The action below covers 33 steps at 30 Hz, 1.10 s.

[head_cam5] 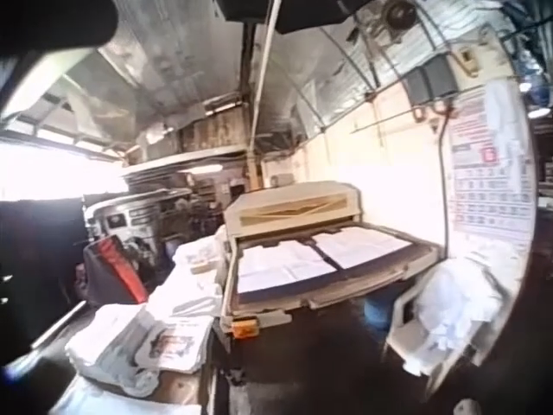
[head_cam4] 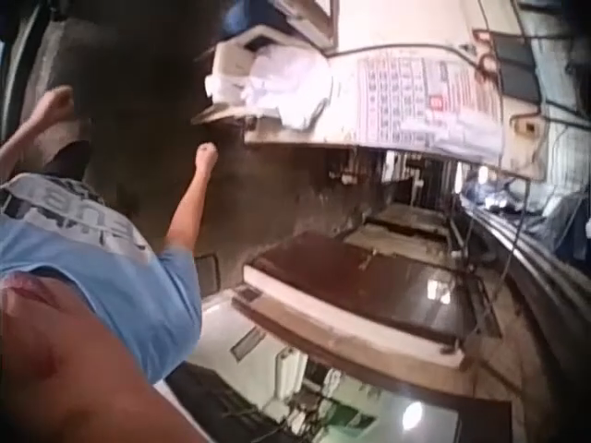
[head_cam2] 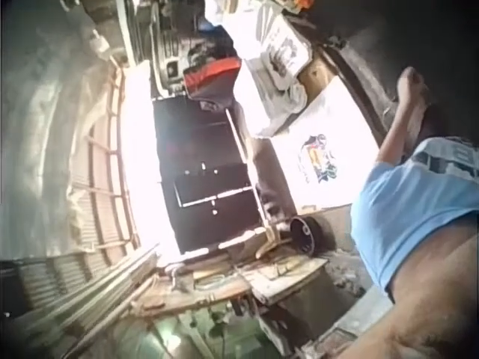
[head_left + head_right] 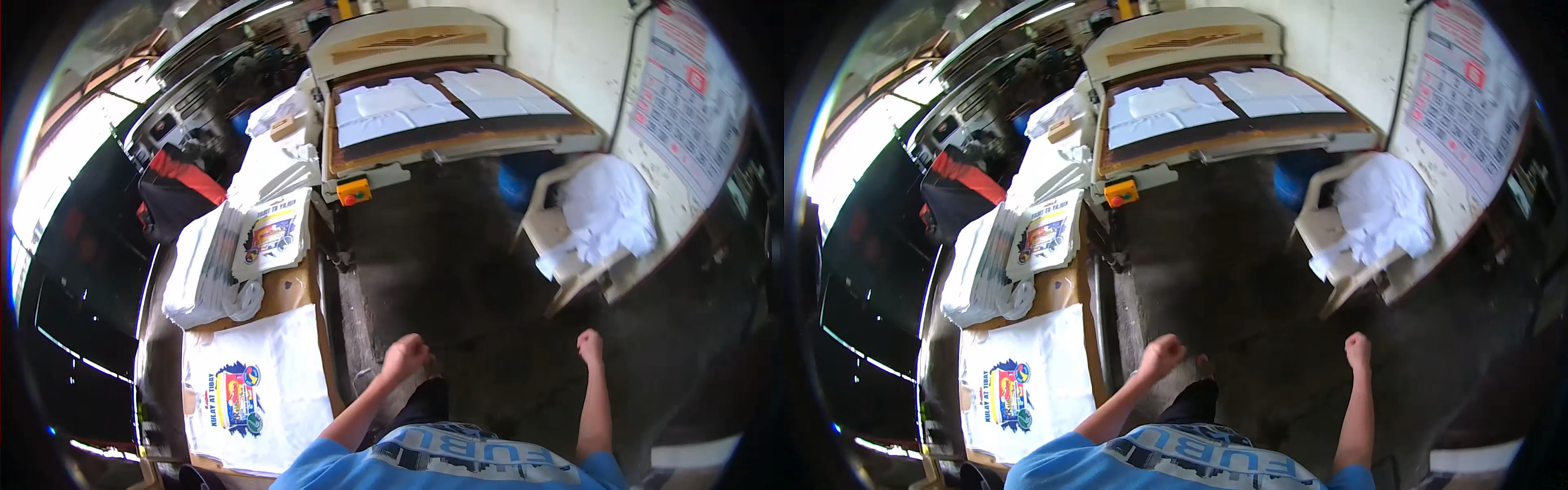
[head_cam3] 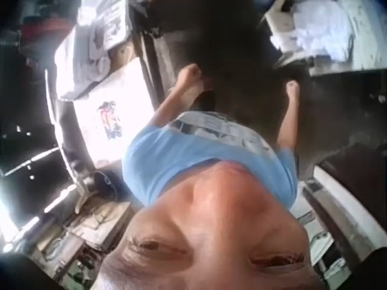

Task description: The recorder is placing white t-shirts and graphic transfer sheets onto a heat press machine to print designs.

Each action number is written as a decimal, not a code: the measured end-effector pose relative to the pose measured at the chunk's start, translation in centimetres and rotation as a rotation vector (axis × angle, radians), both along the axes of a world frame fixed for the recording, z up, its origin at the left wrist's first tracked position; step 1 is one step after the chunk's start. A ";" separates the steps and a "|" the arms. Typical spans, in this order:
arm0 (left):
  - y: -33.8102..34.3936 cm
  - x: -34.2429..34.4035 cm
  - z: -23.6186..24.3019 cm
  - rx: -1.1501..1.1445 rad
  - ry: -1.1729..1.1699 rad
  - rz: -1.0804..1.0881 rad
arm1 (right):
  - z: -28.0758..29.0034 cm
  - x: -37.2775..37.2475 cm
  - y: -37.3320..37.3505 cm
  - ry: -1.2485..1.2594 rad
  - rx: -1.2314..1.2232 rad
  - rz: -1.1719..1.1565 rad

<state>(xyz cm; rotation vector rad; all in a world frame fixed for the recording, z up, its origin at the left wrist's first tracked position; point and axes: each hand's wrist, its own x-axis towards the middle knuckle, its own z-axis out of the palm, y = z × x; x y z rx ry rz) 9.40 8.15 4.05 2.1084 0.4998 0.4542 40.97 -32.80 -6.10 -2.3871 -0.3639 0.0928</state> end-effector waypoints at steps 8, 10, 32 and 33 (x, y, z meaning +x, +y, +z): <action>25.3 9.2 3.4 0.428 -0.281 0.569 | 11.5 11.9 34.3 -0.028 0.274 0.379; 29.4 12.7 7.0 0.549 -0.264 0.597 | 13.5 14.5 39.4 -0.124 0.240 0.500; 59.9 43.0 7.9 0.546 0.852 0.920 | 17.4 48.2 75.8 -0.473 -0.257 0.319; 60.0 43.0 7.8 0.588 0.901 0.898 | 17.2 48.2 76.0 -0.470 -0.269 0.313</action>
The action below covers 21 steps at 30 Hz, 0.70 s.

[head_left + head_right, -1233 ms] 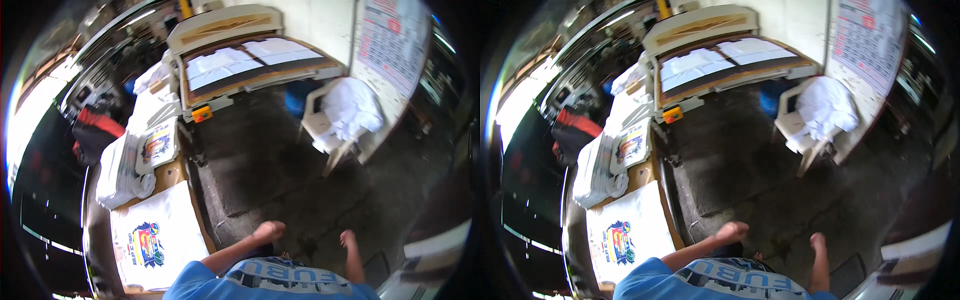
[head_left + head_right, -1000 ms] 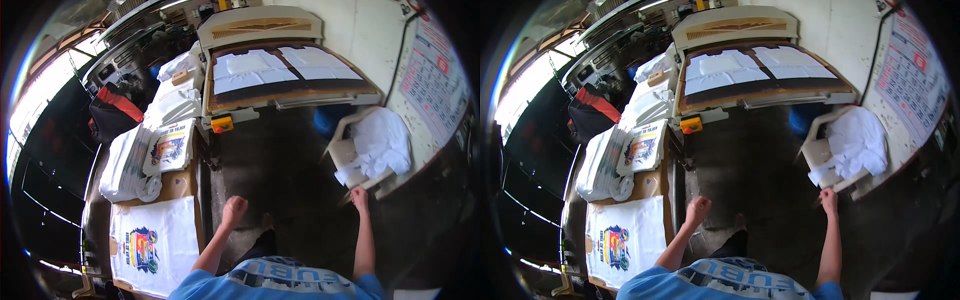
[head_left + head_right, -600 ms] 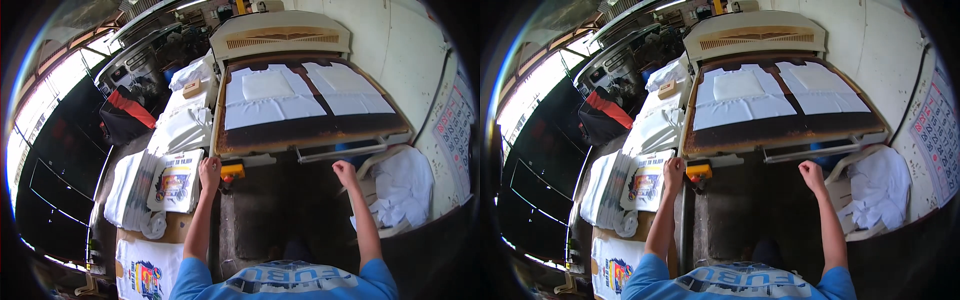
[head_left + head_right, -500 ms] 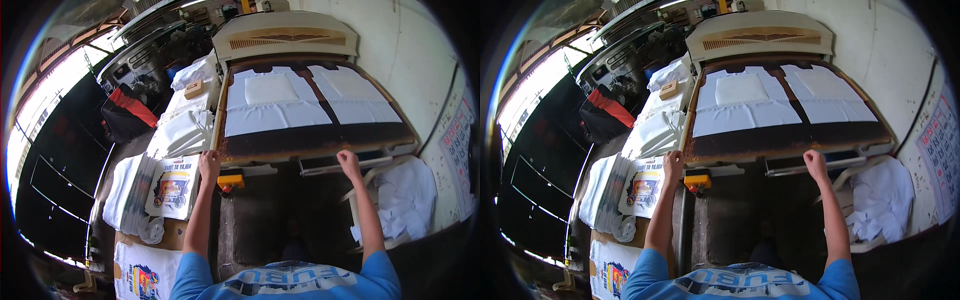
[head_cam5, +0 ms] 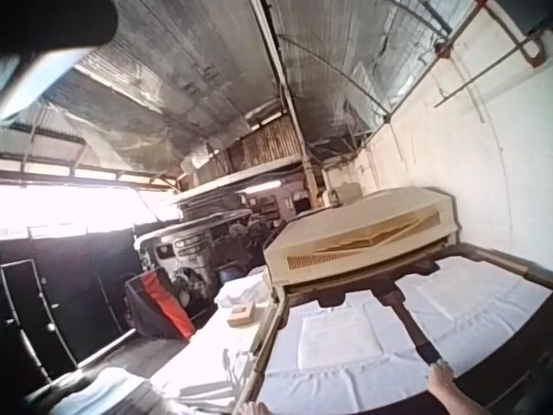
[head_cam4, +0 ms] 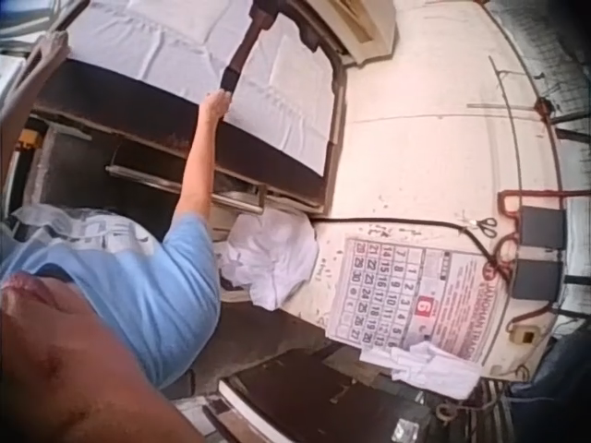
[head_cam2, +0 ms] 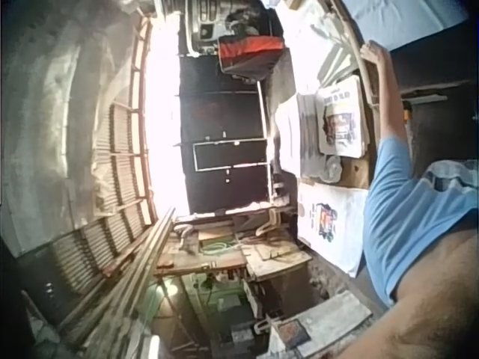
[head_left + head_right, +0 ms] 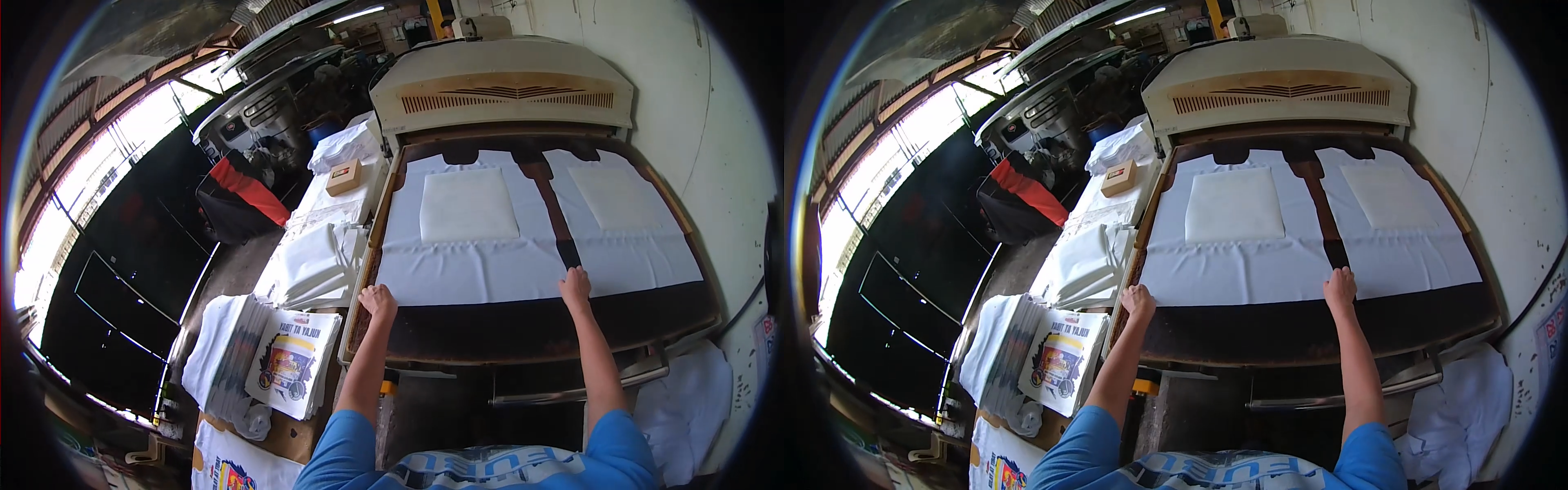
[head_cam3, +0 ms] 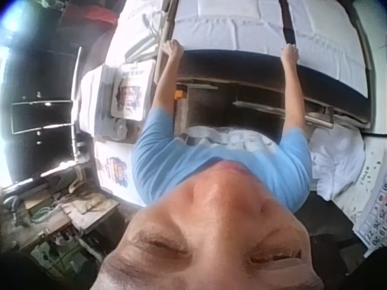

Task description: The recorder is placing white t-shirts and graphic transfer sheets onto a heat press machine to print designs.

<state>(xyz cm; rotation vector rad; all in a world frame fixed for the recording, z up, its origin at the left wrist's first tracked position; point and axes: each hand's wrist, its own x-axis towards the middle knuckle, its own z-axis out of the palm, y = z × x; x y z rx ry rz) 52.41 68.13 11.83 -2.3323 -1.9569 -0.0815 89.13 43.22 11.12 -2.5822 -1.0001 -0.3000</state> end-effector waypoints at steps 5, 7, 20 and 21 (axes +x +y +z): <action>1.4 0.2 -0.4 0.000 0.005 -0.019 | -1.3 0.9 0.9 -0.004 -0.022 0.050; 1.4 -0.3 0.0 -0.007 -0.064 -0.029 | -0.9 1.0 0.7 0.009 -0.003 0.037; -11.2 -19.2 6.6 -0.436 -0.505 -0.229 | 10.8 -6.3 -14.7 0.804 -0.415 0.502; -11.5 -19.5 6.6 -0.508 -0.499 -0.251 | 12.0 -6.3 -14.4 0.911 -0.451 0.434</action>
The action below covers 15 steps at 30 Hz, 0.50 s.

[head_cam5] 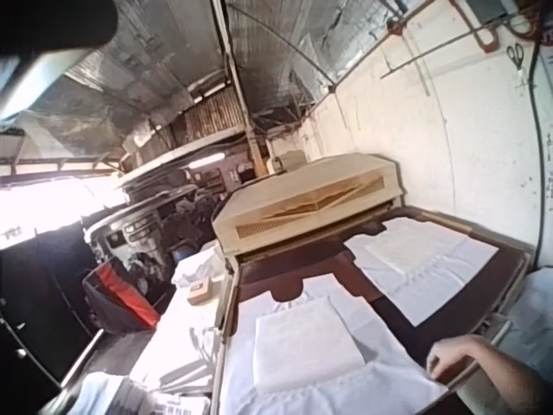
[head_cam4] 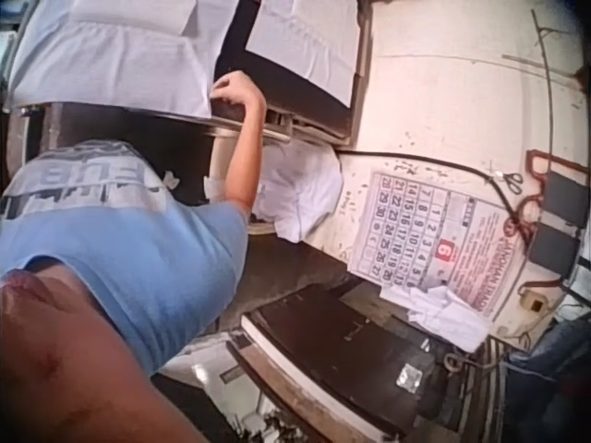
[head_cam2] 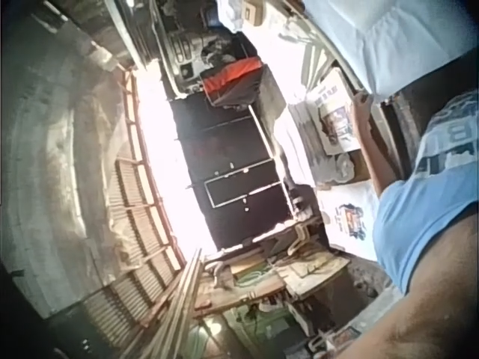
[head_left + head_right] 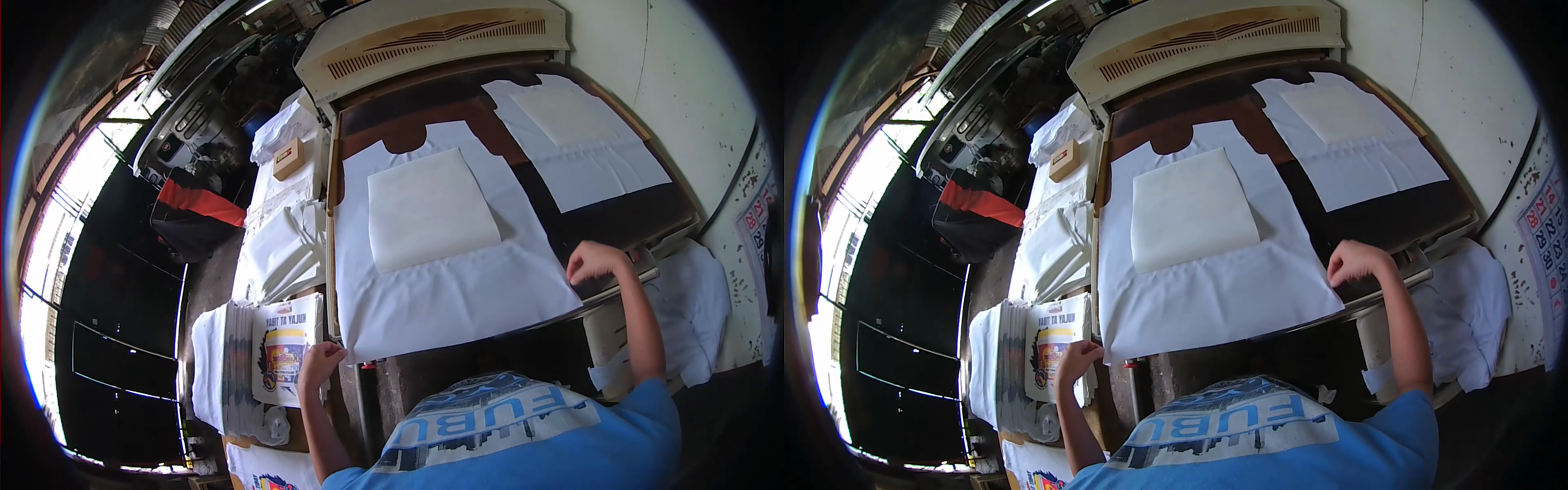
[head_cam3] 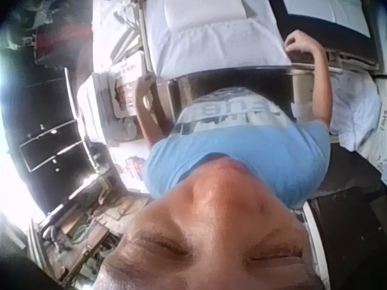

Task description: The recorder is placing white t-shirts and graphic transfer sheets onto a heat press machine to print designs.

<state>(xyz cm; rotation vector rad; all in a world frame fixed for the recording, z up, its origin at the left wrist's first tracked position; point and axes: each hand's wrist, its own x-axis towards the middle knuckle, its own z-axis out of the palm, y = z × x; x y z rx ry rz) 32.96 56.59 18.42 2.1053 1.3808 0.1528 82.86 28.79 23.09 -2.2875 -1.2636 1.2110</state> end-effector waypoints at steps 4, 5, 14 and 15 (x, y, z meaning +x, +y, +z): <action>2.0 3.1 -1.6 -0.031 -0.295 -0.040 | -5.9 6.6 2.5 -0.355 0.324 -0.144; 2.3 5.1 -1.3 -0.071 -0.402 -0.024 | -7.7 8.4 3.6 -0.563 0.415 -0.251; 8.1 16.9 -7.4 -0.166 -0.534 0.268 | -13.4 13.9 7.3 -0.890 0.523 -0.338; 8.6 17.6 -7.7 -0.149 -0.490 0.291 | -13.3 13.9 7.4 -0.898 0.564 -0.347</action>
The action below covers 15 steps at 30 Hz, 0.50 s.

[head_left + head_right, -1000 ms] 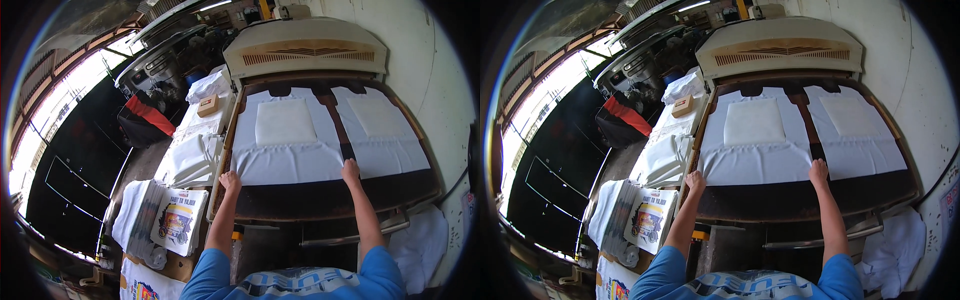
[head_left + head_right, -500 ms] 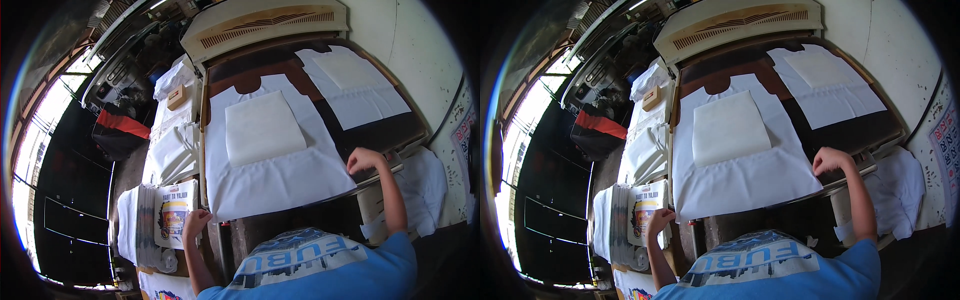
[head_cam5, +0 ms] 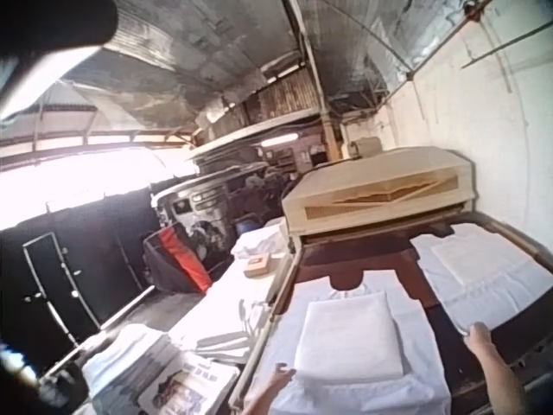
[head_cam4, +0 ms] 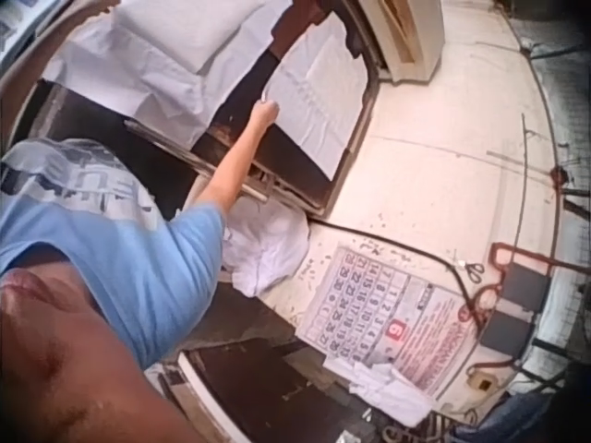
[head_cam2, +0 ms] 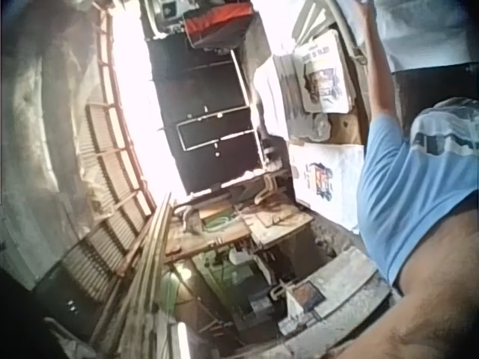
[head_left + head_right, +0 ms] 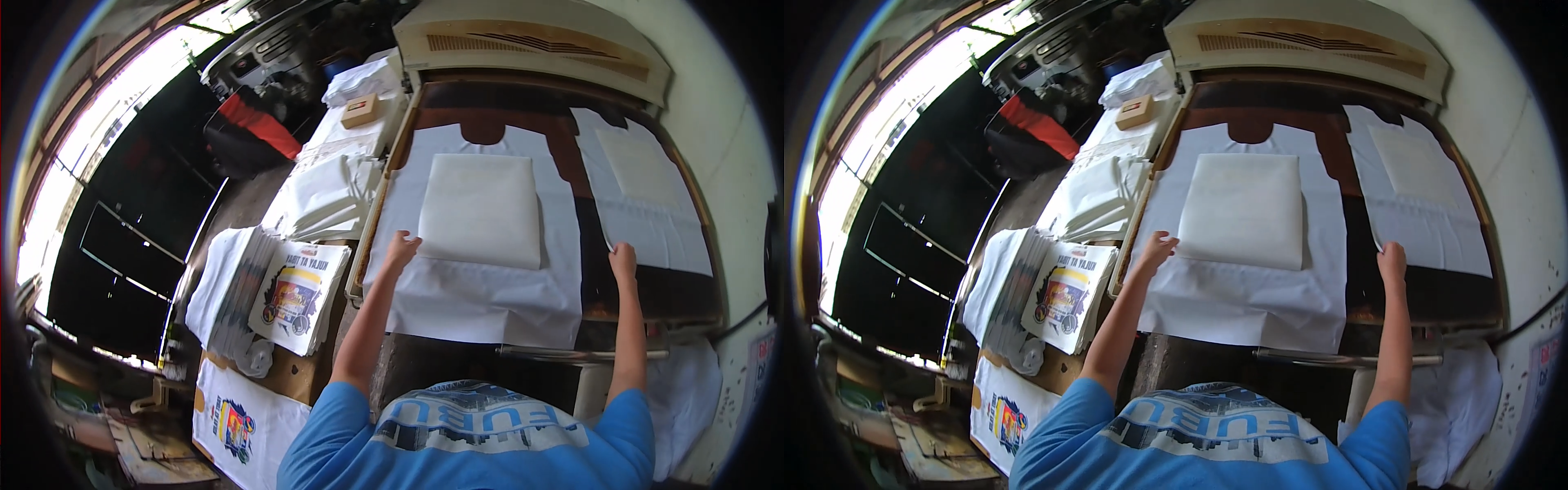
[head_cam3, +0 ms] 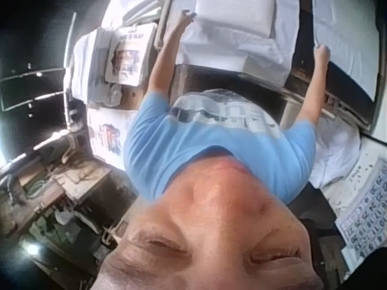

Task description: The recorder is placing white t-shirts and graphic transfer sheets onto a heat press machine to print designs.

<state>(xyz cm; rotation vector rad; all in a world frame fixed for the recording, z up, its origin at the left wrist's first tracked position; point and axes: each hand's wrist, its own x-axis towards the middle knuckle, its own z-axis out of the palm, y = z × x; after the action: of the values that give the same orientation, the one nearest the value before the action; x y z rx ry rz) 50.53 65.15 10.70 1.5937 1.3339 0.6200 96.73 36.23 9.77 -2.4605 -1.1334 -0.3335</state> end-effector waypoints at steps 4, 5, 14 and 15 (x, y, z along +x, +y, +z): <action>-0.3 1.7 -0.4 -0.052 -0.004 0.060 | 2.1 -1.1 -1.0 0.054 0.052 -0.026; -0.6 2.0 -0.2 -0.061 -0.023 0.077 | 3.3 -2.0 -1.4 0.018 0.047 -0.056; -4.3 -2.9 3.7 -0.201 -0.371 0.060 | 7.9 -20.7 -8.0 0.125 -0.227 0.105; -5.0 -4.3 3.6 -0.265 -0.459 0.061 | 7.8 -23.0 -8.7 0.154 -0.250 0.139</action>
<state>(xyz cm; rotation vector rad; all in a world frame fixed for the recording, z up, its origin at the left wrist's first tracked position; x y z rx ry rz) 46.24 60.16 14.34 1.1164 1.0696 0.7577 73.69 27.50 17.53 -2.5461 -1.3397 0.0416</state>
